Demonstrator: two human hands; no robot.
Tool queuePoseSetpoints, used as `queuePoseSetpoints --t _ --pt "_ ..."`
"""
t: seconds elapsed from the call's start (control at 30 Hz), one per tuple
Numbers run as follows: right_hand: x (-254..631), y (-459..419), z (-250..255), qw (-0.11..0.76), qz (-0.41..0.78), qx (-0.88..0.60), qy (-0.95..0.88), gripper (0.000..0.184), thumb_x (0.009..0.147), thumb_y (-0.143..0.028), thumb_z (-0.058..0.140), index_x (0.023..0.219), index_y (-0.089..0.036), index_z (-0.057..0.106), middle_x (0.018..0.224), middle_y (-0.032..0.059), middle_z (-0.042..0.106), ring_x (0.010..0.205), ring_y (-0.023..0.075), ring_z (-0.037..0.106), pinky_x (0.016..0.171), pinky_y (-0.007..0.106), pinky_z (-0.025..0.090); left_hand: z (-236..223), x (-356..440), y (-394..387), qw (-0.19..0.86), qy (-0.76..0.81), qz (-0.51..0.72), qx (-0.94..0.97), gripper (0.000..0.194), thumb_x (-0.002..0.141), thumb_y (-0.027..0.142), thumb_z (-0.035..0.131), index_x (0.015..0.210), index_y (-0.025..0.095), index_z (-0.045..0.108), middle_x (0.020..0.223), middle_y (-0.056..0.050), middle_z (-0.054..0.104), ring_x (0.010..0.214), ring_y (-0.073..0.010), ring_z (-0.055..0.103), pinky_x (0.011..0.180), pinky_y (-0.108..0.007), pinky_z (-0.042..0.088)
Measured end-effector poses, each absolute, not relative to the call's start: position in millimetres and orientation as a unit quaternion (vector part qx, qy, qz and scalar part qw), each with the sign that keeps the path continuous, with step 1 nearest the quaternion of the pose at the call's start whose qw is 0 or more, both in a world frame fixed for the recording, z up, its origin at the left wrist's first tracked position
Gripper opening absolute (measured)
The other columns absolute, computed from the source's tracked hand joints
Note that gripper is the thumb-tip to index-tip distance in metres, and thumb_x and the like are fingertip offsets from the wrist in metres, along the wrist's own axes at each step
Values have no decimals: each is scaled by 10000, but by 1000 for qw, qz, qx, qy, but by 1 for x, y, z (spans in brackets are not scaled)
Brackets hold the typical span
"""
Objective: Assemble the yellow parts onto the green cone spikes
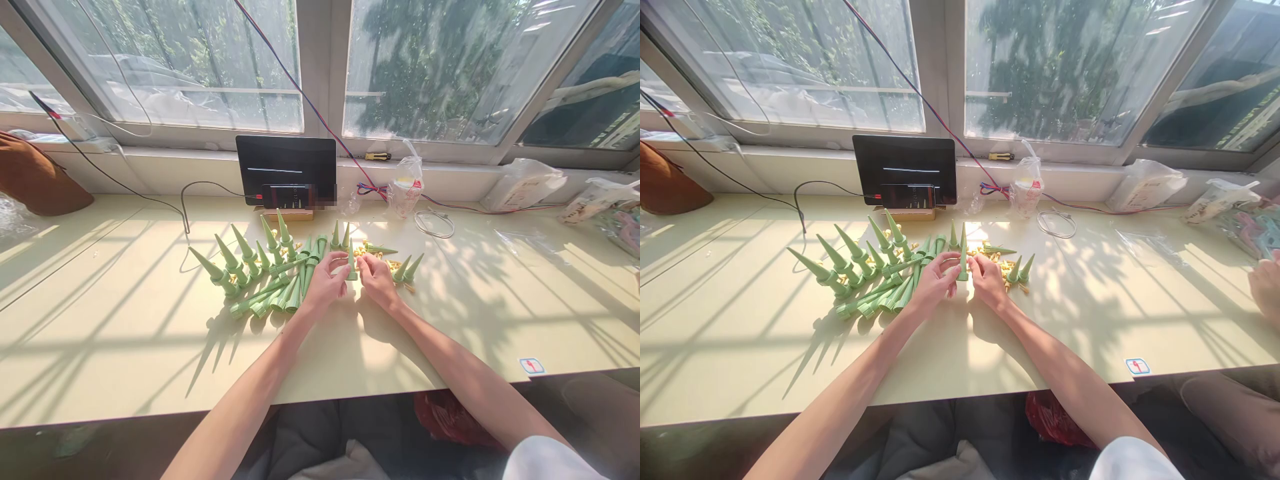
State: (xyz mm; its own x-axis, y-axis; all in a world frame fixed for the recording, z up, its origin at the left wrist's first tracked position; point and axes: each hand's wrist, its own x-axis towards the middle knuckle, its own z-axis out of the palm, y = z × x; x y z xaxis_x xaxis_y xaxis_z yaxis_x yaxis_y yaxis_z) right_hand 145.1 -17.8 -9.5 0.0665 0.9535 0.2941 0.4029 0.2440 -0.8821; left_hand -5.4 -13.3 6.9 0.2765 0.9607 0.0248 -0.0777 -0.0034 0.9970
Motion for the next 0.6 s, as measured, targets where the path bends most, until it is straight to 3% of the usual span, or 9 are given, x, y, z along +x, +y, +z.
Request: queuePoseSetpoints --t 0.23,0.6 --pt "145 -17 -11 481 278 -547 -626 341 953 -435 431 688 -221 450 532 -43 409 498 129 388 506 275 298 10 -6 -14 573 398 445 561 420 818 366 672 1200 201 613 1369 -127 572 421 -1 490 393 -208 409" --pt "145 -16 -11 478 286 -551 -622 345 951 -442 433 681 -228 419 516 -44 401 492 132 374 498 273 298 3 -6 -13 526 412 434 604 394 862 337 608 1238 219 592 1144 -99 636 433 -24 524 401 -193 425"
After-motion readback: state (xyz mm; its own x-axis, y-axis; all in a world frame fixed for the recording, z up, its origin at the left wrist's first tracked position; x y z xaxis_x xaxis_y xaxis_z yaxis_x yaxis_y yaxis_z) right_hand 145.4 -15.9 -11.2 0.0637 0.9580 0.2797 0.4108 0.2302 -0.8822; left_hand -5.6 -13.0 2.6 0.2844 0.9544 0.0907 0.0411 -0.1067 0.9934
